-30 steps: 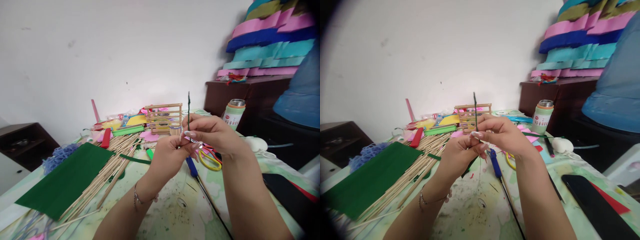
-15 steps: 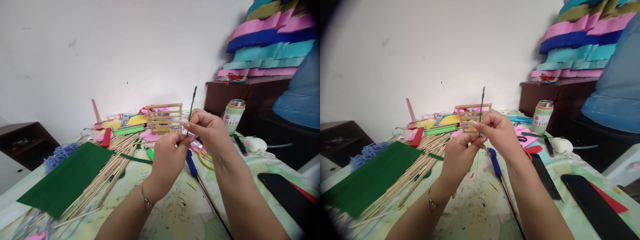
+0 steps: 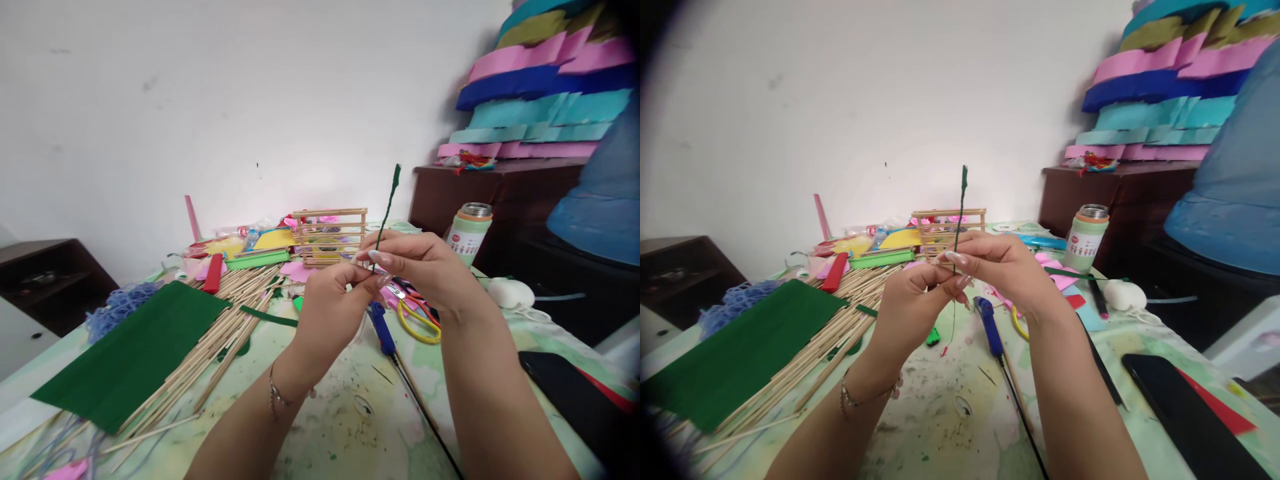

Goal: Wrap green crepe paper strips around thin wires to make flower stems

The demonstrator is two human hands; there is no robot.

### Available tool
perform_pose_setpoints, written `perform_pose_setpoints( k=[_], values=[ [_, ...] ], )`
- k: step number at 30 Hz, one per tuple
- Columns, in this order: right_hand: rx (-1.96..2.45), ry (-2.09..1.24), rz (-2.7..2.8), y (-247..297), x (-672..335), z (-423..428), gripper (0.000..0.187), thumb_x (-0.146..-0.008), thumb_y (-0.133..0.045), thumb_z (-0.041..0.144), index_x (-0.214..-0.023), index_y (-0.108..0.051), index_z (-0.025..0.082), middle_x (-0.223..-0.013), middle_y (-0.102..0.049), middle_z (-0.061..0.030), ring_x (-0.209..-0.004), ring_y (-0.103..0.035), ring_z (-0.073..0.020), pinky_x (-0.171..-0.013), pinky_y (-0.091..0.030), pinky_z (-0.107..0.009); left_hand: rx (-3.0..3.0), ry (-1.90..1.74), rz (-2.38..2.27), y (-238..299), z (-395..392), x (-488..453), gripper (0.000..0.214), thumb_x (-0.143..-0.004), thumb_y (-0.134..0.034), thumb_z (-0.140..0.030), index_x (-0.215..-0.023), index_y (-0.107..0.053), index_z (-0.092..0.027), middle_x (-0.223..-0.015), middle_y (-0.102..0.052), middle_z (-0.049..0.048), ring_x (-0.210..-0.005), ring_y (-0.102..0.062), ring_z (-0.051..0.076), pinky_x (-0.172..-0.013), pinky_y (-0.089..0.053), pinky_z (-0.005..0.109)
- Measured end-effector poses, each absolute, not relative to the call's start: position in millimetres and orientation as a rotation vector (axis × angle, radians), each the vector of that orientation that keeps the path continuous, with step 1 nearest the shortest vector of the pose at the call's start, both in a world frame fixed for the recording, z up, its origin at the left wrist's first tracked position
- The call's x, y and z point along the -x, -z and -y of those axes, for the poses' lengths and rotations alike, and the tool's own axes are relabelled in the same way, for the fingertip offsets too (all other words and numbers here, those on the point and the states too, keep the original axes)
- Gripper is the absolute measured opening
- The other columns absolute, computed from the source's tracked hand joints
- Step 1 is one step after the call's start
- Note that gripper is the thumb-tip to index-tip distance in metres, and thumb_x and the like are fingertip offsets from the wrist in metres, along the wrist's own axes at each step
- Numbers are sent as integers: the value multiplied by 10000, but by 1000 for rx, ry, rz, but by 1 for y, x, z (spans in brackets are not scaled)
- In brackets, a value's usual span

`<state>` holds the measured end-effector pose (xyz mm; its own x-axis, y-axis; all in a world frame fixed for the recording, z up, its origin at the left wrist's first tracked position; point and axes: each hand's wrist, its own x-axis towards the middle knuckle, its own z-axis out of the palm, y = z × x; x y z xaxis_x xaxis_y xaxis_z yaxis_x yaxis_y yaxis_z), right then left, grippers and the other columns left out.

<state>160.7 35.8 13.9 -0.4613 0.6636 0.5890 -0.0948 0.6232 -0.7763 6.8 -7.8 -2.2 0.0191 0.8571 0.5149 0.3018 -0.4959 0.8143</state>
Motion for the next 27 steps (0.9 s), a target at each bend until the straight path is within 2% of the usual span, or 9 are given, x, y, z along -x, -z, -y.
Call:
perform_pose_setpoints(
  k=[5,9,13,19,23,25,27],
  values=[
    [469,-929,1736,-14,-157,-34,75,-731,-772,281,-677,-771,229,-803,-649,-37,-751,-612,-164,-674,-508,-324,-1878,-1437,-1108,5,5,-10,235,-801,-693,-224,-569,-681,-184,-558,-635,-50,-565,-544,81,-582,-408,203],
    [486,-901,1520,-10,-149,-36,164,-675,-800,202,-552,-692,209,-721,-602,4,-652,-565,-121,-601,-460,-292,-1975,-1512,-1197,8,2,-11,234,-818,-677,-242,-592,-674,-183,-580,-629,-41,-590,-547,94,-605,-397,225],
    [514,-795,1455,-7,-141,-36,222,-685,-776,151,-522,-631,191,-691,-574,16,-666,-547,-115,-633,-437,-290,-2055,-1551,-1307,10,2,-12,237,-839,-653,-255,-612,-672,-188,-624,-643,-29,-628,-558,112,-632,-387,251],
    [604,-422,1465,-7,-134,-29,283,-734,-728,140,-519,-550,185,-685,-544,22,-680,-542,-120,-706,-438,-309,-2114,-1577,-1343,12,3,-12,221,-846,-637,-246,-636,-673,-185,-667,-666,-12,-671,-576,131,-644,-385,263],
    [617,-492,1570,-10,-140,-29,218,-758,-735,226,-593,-596,193,-740,-586,6,-733,-580,-140,-714,-461,-308,-1985,-1516,-1264,6,5,-6,258,-836,-647,-269,-591,-673,-192,-589,-643,-26,-603,-554,117,-597,-379,251],
    [601,-567,1665,-14,-145,-27,75,-794,-708,268,-752,-685,210,-906,-656,-25,-873,-618,-170,-777,-479,-319,-1905,-1480,-1201,2,6,-3,276,-835,-649,-290,-578,-680,-195,-568,-643,-30,-587,-551,112,-591,-387,245],
    [598,-620,1772,-16,-148,-24,115,-849,-649,290,-918,-724,236,-1036,-688,-40,-972,-628,-190,-827,-485,-333,-1853,-1457,-1154,-1,6,-1,265,-823,-664,-290,-576,-689,-197,-574,-656,-32,-587,-554,107,-594,-395,238]
  ],
)
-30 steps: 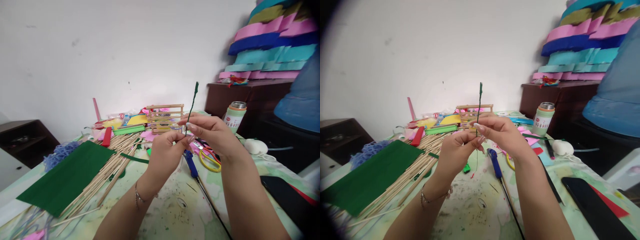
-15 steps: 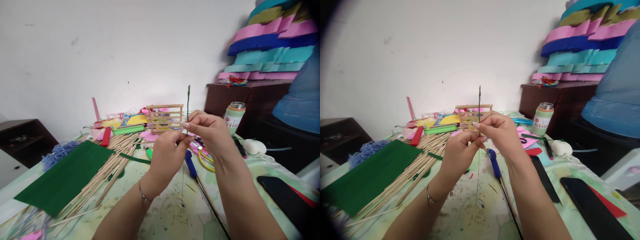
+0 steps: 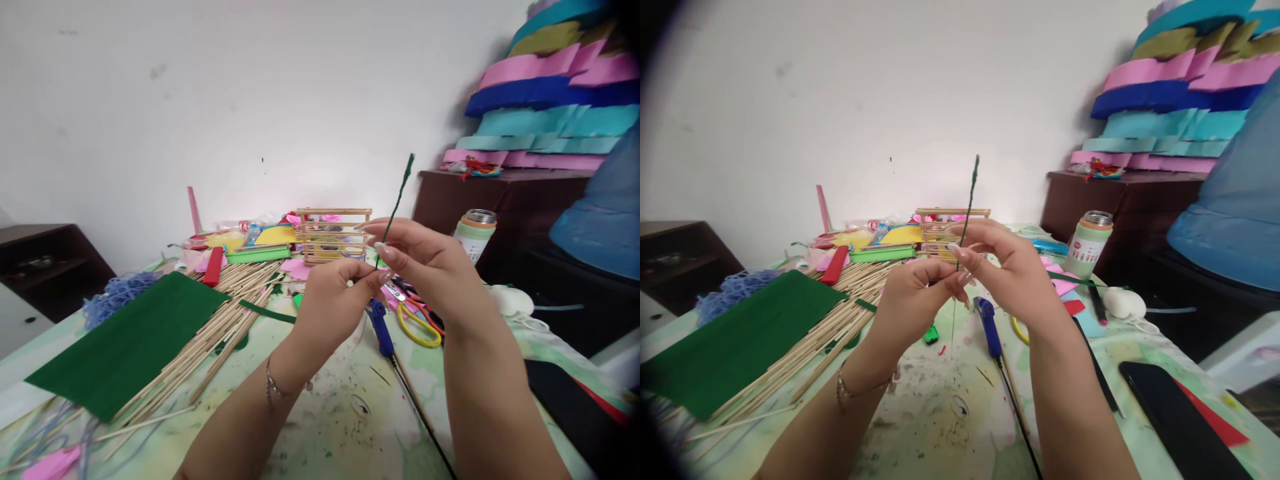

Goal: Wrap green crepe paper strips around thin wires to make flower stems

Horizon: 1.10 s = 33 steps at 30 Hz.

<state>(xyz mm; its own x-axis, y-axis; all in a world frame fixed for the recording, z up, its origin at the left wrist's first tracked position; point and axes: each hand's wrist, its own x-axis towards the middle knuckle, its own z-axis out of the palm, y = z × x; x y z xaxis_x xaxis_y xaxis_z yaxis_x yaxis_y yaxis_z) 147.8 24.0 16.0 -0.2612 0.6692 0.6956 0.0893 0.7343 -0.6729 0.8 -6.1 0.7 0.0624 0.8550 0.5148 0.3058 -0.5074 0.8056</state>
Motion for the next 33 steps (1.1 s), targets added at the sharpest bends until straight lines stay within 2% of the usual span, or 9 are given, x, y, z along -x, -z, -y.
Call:
perform_pose_setpoints(
  k=[2,6,15,22,25,27,29,31,33],
  values=[
    [614,-645,1813,-16,-148,-21,151,-876,-615,306,-927,-741,242,-970,-719,-35,-917,-650,-189,-795,-494,-331,-1844,-1454,-1148,-2,6,0,234,-803,-686,-270,-580,-697,-200,-580,-665,-36,-582,-549,102,-590,-394,234],
    [633,-631,1621,-9,-140,-24,123,-821,-684,300,-744,-738,221,-730,-701,-9,-732,-643,-167,-680,-489,-306,-1935,-1486,-1227,1,6,-3,228,-816,-672,-281,-604,-703,-206,-576,-655,-35,-563,-534,103,-571,-371,244],
    [684,-490,1540,-1,-131,-30,217,-823,-669,347,-676,-638,192,-731,-651,-28,-705,-595,-163,-637,-455,-299,-2071,-1532,-1468,6,7,-5,219,-843,-638,-295,-651,-694,-207,-648,-679,-12,-641,-580,143,-606,-378,275],
    [692,-419,1454,-2,-126,-28,305,-789,-714,333,-591,-529,195,-622,-546,21,-616,-517,-122,-624,-414,-283,-2067,-1517,-1409,6,7,-6,218,-835,-644,-267,-631,-694,-207,-632,-677,-18,-634,-583,136,-602,-384,266],
    [669,-514,1473,-3,-127,-29,265,-783,-722,368,-629,-587,199,-690,-616,6,-677,-575,-137,-668,-447,-292,-1963,-1494,-1337,2,7,-1,250,-832,-644,-275,-598,-691,-202,-564,-644,-29,-564,-543,114,-559,-369,252],
    [612,-637,1565,-6,-130,-28,167,-816,-688,377,-768,-675,218,-852,-693,-18,-813,-631,-164,-744,-479,-308,-1898,-1473,-1259,-1,7,3,260,-823,-656,-284,-581,-694,-199,-543,-631,-30,-545,-529,107,-553,-378,244],
    [536,-750,1678,-9,-134,-26,161,-864,-632,364,-916,-721,240,-1008,-717,-34,-949,-646,-187,-816,-494,-327,-1854,-1471,-1193,-4,6,6,251,-809,-674,-286,-575,-702,-199,-538,-629,-28,-554,-538,109,-572,-403,243],
    [495,-824,1737,-11,-138,-25,167,-873,-623,343,-939,-743,246,-989,-732,-34,-938,-661,-194,-806,-508,-333,-1831,-1474,-1170,-5,6,7,228,-796,-685,-263,-578,-709,-202,-555,-642,-26,-578,-560,117,-597,-426,247],
    [510,-848,1718,-10,-140,-26,128,-842,-665,325,-849,-756,235,-838,-734,-24,-808,-670,-185,-731,-514,-322,-1830,-1466,-1181,-4,6,5,204,-788,-687,-241,-589,-713,-206,-591,-664,-26,-612,-581,123,-617,-436,249]
  ],
)
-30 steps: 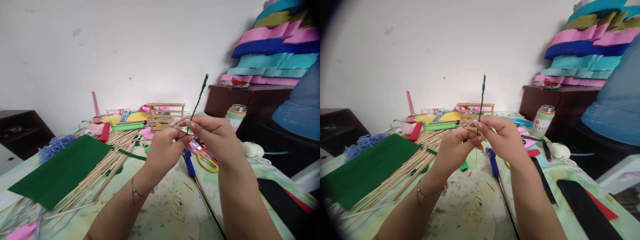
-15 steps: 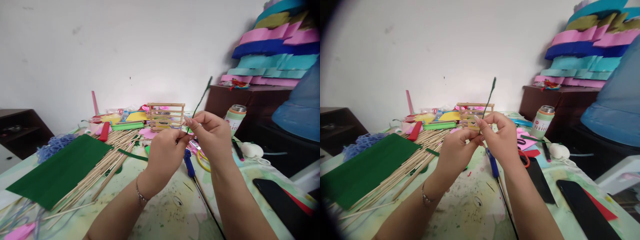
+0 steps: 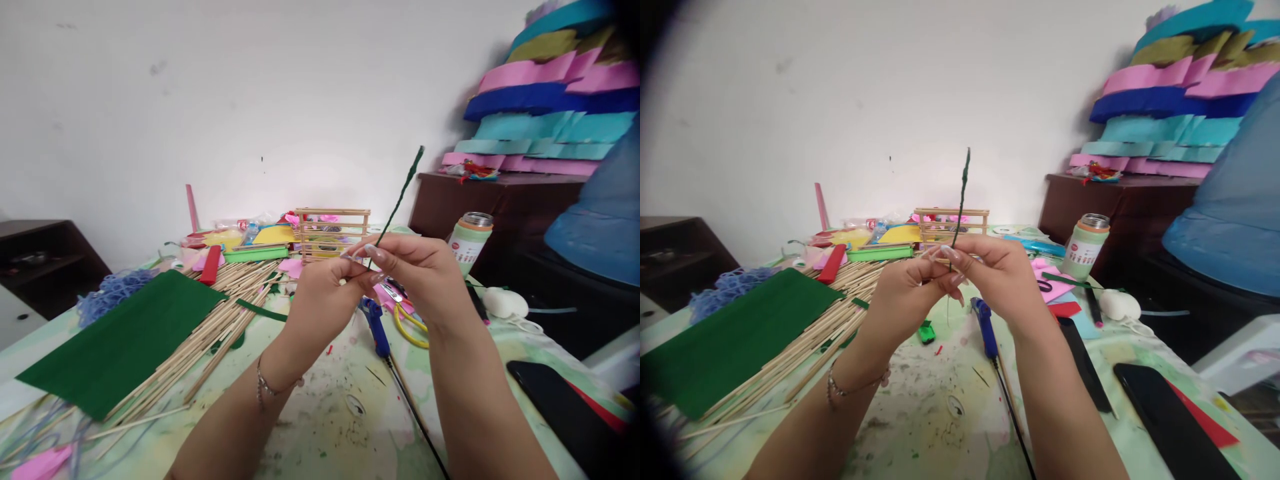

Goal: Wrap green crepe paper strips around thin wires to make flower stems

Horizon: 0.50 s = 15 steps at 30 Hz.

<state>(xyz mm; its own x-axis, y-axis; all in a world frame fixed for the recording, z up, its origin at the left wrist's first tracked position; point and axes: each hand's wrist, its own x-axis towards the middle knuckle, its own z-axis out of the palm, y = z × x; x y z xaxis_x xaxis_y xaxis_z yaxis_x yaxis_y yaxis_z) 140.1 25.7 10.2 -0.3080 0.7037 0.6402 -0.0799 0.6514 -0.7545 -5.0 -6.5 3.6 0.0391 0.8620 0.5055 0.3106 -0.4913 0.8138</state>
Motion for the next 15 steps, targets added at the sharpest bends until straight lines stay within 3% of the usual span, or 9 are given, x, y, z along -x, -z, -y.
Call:
perform_pose_setpoints(
  k=[5,15],
  values=[
    [585,-775,1561,-2,-135,-34,160,-783,-720,311,-676,-673,201,-729,-673,-10,-720,-618,-155,-686,-481,-301,-1977,-1501,-1370,4,5,-2,190,-813,-662,-247,-633,-712,-212,-623,-677,-26,-606,-563,123,-607,-396,260],
    [598,-750,1375,2,-125,-37,273,-745,-743,337,-627,-539,199,-653,-544,21,-602,-501,-111,-557,-418,-259,-2217,-1648,-1628,15,4,-11,181,-860,-621,-268,-715,-696,-191,-708,-690,19,-699,-580,166,-646,-377,284]
  ],
)
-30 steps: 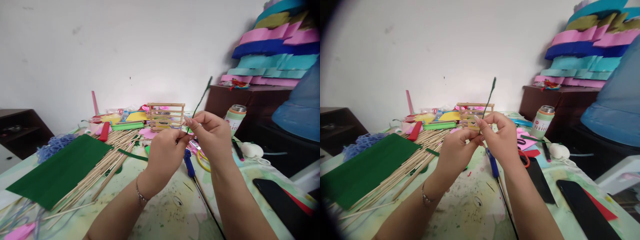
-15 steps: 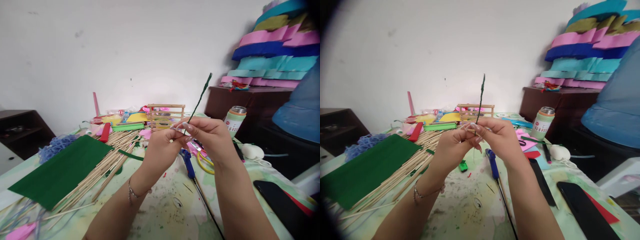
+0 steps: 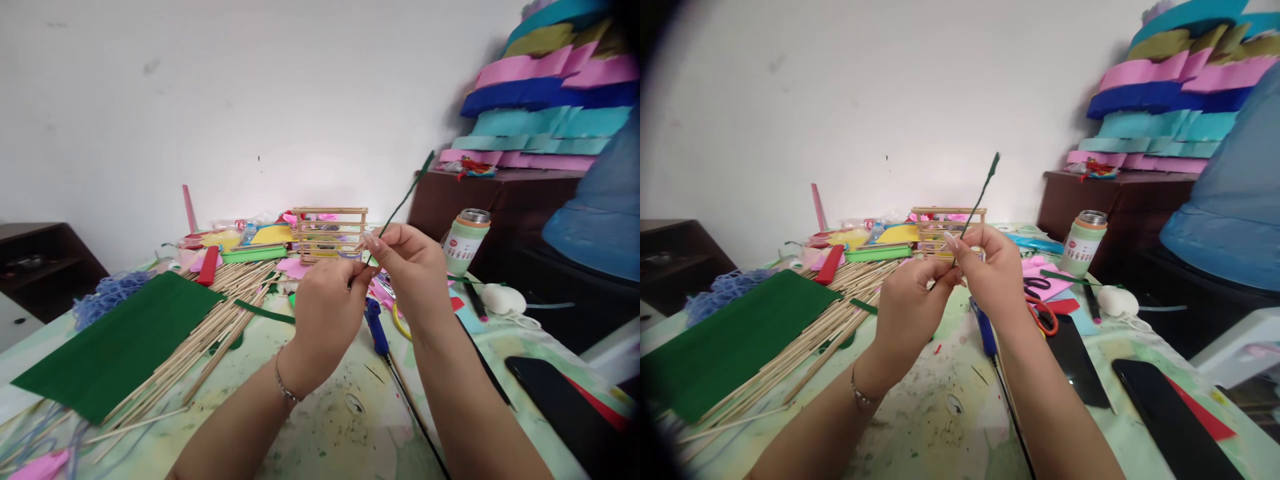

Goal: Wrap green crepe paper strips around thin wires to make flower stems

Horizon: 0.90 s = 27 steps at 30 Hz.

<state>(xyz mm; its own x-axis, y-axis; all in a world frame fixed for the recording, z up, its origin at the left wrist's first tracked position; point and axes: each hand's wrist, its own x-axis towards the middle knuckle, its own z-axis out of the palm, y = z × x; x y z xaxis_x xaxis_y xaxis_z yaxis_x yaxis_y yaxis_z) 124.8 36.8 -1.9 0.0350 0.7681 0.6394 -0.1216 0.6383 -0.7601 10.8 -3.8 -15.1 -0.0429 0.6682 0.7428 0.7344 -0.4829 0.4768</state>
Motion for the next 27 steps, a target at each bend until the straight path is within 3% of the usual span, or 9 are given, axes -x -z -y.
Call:
perform_pose_setpoints(
  k=[5,12,19,27],
  values=[
    [593,-756,1337,0,-125,-37,280,-727,-766,348,-626,-548,205,-649,-553,24,-607,-527,-116,-580,-449,-266,2243,1705,1610,10,4,-7,219,-856,-630,-289,-665,-700,-205,-659,-684,-7,-651,-585,146,-620,-395,269],
    [447,-877,1697,-11,-142,-29,149,-860,-636,349,-841,-727,232,-947,-705,-42,-940,-640,-191,-796,-526,-328,2399,1955,1613,1,7,0,224,-820,-677,-274,-605,-699,-211,-579,-663,-40,-544,-548,103,-569,-413,238],
    [486,-869,1563,-7,-143,-34,157,-793,-716,302,-680,-673,202,-710,-623,1,-688,-578,-131,-616,-457,-263,2350,1803,1569,10,9,-10,234,-842,-653,-296,-626,-685,-211,-638,-676,-26,-627,-584,125,-618,-407,256],
    [528,-900,1368,0,-131,-48,269,-711,-770,321,-592,-572,182,-658,-528,32,-559,-476,-86,-503,-376,-238,2212,1575,1620,20,-3,-16,212,-880,-595,-267,-704,-686,-194,-747,-705,19,-747,-610,173,-696,-398,291]
  ],
)
